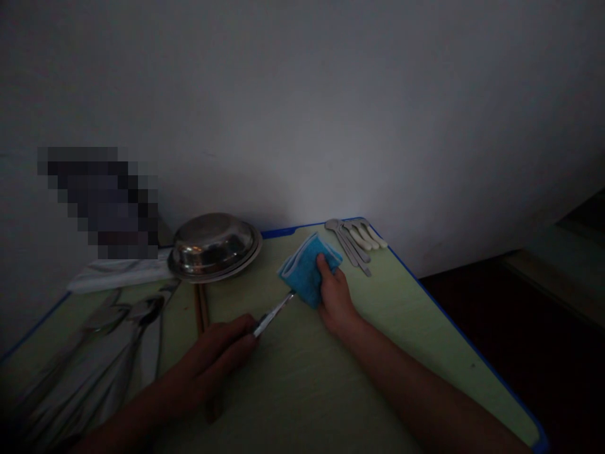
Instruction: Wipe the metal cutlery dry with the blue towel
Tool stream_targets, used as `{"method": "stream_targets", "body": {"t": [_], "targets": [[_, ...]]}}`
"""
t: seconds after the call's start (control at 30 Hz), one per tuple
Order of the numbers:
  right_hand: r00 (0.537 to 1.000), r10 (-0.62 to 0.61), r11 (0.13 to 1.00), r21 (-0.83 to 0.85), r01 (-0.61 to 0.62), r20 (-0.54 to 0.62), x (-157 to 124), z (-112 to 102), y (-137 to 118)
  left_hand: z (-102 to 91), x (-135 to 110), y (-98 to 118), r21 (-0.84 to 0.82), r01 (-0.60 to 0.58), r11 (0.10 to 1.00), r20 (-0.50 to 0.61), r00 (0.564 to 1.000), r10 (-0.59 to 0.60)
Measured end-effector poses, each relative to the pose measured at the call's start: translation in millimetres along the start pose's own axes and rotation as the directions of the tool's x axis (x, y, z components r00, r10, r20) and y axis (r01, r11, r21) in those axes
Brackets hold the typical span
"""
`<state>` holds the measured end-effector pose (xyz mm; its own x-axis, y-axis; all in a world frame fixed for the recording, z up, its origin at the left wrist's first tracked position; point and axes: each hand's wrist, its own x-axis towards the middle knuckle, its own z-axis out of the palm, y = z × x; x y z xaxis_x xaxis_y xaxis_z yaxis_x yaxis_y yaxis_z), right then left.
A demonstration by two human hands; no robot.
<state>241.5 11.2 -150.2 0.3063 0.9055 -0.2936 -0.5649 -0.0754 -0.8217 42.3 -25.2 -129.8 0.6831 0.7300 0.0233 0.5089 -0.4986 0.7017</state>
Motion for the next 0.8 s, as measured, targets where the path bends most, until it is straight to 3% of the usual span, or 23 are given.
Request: {"method": "stream_targets", "body": {"t": [0.4,0.6,0.8], "targets": [[0.990,-0.091,0.988,-0.116,0.103,0.106,-1.0,-2.5,2.2,4.7,7.6,1.3,0.135,0.030,0.990,0.131,0.990,-0.047],[0.985,-0.128,0.986,-0.097,0.139,0.112,-0.1,-2.4,5.8,6.8,10.0,1.9,0.091,0.090,0.992,0.072,0.993,-0.097],[0.993,-0.105,0.988,-0.111,0.111,0.062,0.0,-3.5,7.4,6.9,10.0,2.5,0.123,0.067,0.990,0.084,0.993,-0.078]]}}
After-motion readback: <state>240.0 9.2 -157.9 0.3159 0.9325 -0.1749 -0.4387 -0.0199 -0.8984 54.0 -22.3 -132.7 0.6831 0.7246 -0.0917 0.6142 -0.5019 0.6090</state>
